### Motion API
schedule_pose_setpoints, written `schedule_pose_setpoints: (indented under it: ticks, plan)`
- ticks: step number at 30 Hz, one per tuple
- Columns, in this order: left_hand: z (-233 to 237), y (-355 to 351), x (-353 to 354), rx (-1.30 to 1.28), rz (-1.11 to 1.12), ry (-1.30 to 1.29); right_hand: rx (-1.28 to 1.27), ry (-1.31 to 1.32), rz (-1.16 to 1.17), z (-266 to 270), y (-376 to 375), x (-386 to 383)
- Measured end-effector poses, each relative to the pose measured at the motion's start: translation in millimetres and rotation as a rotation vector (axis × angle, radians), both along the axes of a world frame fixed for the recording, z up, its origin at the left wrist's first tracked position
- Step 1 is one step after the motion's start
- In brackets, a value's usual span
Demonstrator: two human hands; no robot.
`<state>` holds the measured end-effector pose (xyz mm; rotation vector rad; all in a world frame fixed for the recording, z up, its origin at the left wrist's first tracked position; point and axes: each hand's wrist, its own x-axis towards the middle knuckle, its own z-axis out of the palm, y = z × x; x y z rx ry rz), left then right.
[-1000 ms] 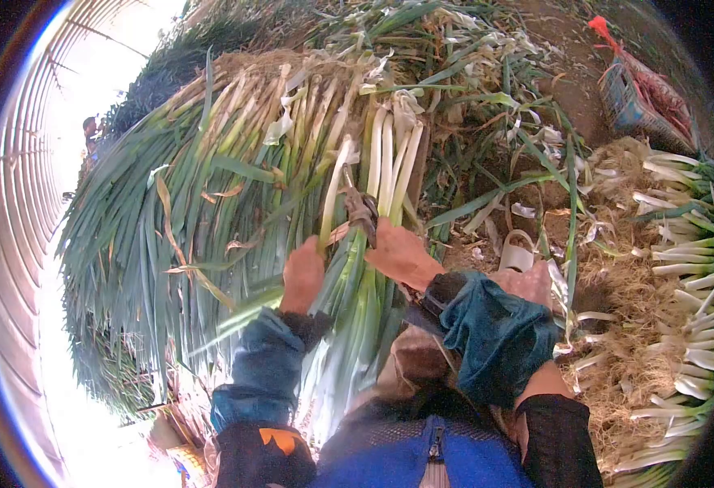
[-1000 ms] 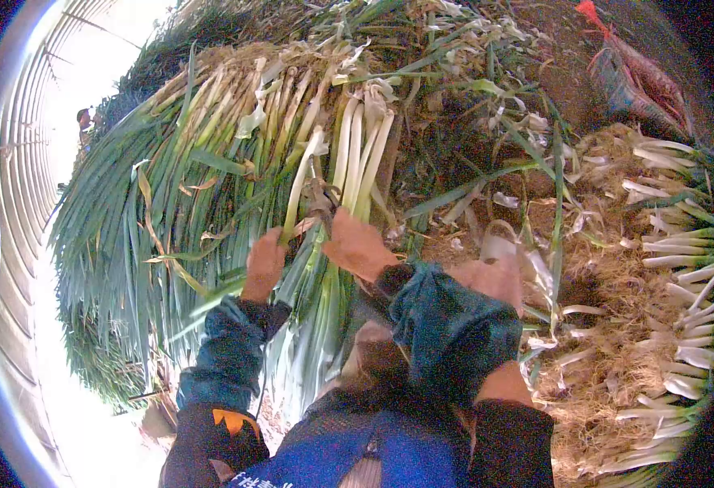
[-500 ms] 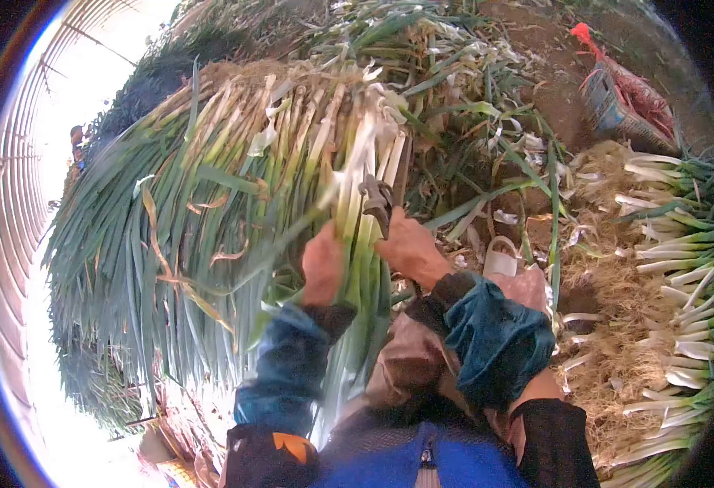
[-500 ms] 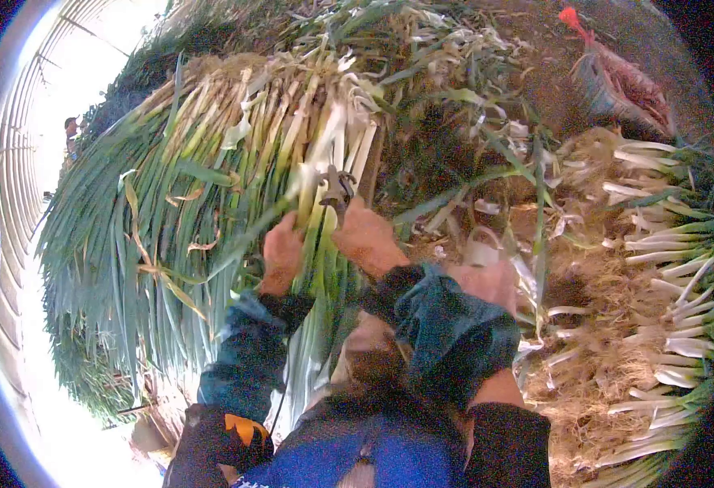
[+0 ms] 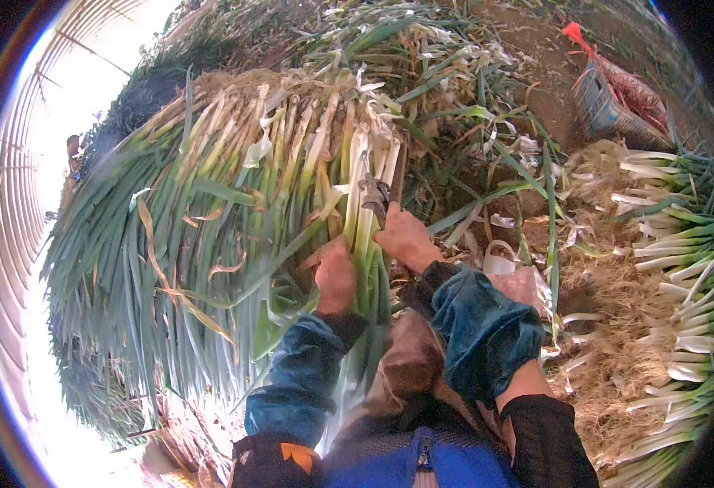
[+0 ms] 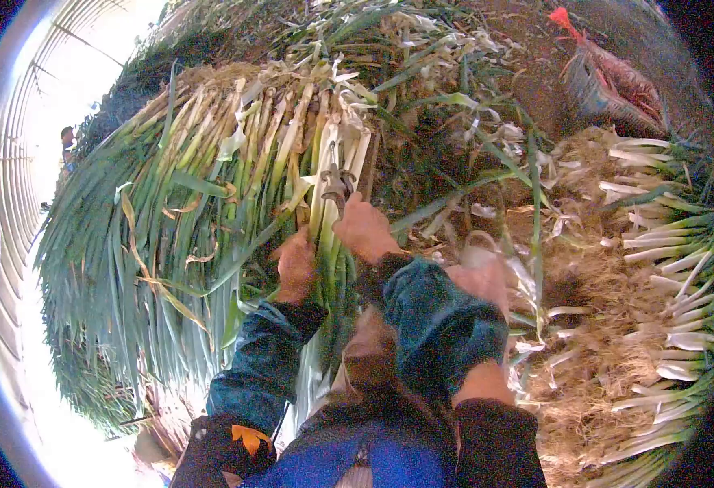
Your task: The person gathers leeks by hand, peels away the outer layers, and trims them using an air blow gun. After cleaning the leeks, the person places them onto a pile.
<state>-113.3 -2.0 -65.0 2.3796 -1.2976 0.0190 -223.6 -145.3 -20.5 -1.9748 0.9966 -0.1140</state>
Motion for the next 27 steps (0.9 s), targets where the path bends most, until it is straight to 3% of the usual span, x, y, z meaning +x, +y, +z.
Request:
schedule_pose_setpoints:
  ticks: [3,6,9,12,14,17,19,21,23,25,26,27]
  plan:
    - [-5,-2,1,0.265,0.026,-0.063,-0.036,-0.012,0.007,-6,-3,9]
    - [9,-6,-2,0.310,-0.004,0.113,-0.039,-0.013,0.008,-16,-11,16]
    - [56,17,-9,0.156,-0.192,0.227,-0.057,-0.055,-0.011,-15,-10,15]
    - [69,90,23,0.487,-0.263,0.199,-0.013,-0.049,0.003,-1,-5,8]
    - [90,131,20,0.639,-0.244,0.181,-0.035,-0.003,0.008,-4,-5,4]
    - [92,172,-5,0.775,-0.041,0.447,-0.095,-0.024,0.032,-2,0,2]
    - [109,163,-42,0.664,0.003,0.613,-0.151,-0.051,0.043,4,8,-2]
    - [102,157,-70,0.525,-0.230,0.593,-0.126,-0.151,0.201,19,28,-2]
    - [80,153,-75,0.785,-0.132,0.605,-0.064,-0.327,0.385,23,55,-7]
    - [98,141,-59,0.772,-0.417,0.507,-0.055,-0.332,0.533,22,81,2]
    - [101,140,-40,0.645,-0.497,0.461,-0.039,-0.335,0.604,19,89,5]
    - [105,139,-22,0.520,-0.575,0.403,-0.008,-0.276,0.523,14,89,7]
